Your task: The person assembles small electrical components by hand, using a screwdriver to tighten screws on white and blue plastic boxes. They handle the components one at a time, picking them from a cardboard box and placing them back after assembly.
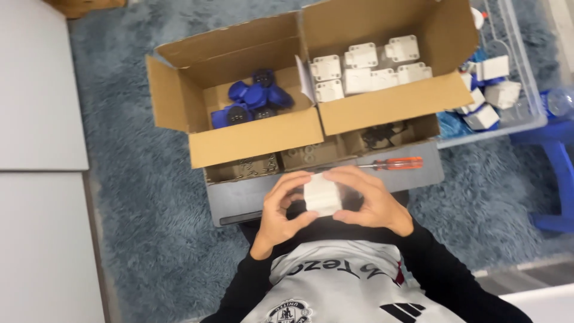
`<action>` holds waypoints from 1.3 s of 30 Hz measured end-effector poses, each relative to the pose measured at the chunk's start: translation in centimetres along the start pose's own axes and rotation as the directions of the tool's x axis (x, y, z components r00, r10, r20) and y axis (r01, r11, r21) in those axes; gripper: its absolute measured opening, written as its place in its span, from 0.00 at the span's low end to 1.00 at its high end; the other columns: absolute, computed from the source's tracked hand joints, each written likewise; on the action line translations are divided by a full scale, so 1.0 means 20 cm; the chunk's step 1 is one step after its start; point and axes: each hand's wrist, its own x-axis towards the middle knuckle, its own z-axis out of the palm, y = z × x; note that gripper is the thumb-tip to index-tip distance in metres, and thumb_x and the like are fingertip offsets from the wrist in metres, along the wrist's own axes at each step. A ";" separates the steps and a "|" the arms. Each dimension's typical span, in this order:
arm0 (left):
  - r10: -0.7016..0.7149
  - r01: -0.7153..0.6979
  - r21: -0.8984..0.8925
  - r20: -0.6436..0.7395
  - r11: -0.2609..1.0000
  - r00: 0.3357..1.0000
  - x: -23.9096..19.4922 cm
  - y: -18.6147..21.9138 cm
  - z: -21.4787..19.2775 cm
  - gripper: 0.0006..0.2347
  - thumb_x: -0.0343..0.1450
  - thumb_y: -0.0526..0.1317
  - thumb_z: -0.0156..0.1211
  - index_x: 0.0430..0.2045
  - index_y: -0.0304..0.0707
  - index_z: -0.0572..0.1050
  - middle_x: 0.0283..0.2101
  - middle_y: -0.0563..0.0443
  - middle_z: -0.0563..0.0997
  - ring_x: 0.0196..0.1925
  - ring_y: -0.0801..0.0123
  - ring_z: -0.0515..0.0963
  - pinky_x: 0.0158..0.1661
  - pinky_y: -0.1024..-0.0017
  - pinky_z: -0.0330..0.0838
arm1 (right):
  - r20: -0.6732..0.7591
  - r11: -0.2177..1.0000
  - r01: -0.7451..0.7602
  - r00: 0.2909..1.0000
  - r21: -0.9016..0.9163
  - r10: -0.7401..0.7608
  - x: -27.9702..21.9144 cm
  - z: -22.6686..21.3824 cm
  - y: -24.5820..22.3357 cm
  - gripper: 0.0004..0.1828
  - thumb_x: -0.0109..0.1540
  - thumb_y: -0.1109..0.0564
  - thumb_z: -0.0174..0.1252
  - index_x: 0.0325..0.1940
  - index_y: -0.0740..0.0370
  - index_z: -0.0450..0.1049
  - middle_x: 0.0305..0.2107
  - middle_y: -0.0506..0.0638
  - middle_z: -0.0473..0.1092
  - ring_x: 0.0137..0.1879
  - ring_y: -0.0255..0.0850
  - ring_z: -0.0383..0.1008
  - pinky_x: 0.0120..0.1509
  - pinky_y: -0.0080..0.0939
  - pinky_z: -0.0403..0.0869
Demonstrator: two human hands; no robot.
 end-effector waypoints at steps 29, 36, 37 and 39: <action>0.028 -0.116 0.469 0.190 0.876 0.981 -0.02 -0.19 0.14 0.09 0.78 0.36 0.65 0.49 0.31 0.81 0.52 0.43 0.83 0.56 0.56 0.85 0.59 0.63 0.79 | -0.194 0.186 -0.206 0.978 -0.961 0.081 0.59 -0.88 0.54 0.19 0.66 0.45 0.67 0.49 0.62 0.84 0.50 0.63 0.70 0.39 0.67 0.79 0.30 0.63 0.79; -0.025 -0.084 0.518 0.201 0.851 0.979 -0.02 -0.20 0.14 0.10 0.78 0.39 0.65 0.50 0.34 0.81 0.53 0.46 0.84 0.57 0.57 0.84 0.59 0.63 0.78 | -0.218 0.031 -0.229 0.955 -0.973 0.201 0.60 -0.87 0.55 0.28 0.70 0.33 0.66 0.50 0.62 0.86 0.54 0.62 0.73 0.53 0.60 0.76 0.41 0.58 0.82; -0.015 -0.096 0.523 0.203 0.847 0.979 -0.02 -0.20 0.14 0.10 0.78 0.39 0.65 0.50 0.34 0.81 0.53 0.46 0.84 0.57 0.57 0.84 0.58 0.62 0.79 | -0.188 0.042 -0.196 0.971 -0.980 0.150 0.60 -0.86 0.49 0.30 0.71 0.34 0.67 0.55 0.66 0.85 0.60 0.63 0.71 0.60 0.60 0.73 0.49 0.58 0.81; -0.010 -0.104 0.526 0.209 0.844 0.978 -0.02 -0.20 0.14 0.10 0.78 0.38 0.65 0.50 0.34 0.81 0.53 0.46 0.84 0.57 0.56 0.84 0.59 0.62 0.79 | -0.158 0.194 -0.178 0.981 -0.965 0.114 0.58 -0.88 0.24 0.26 0.74 0.40 0.68 0.62 0.65 0.84 0.53 0.62 0.77 0.52 0.61 0.77 0.46 0.60 0.79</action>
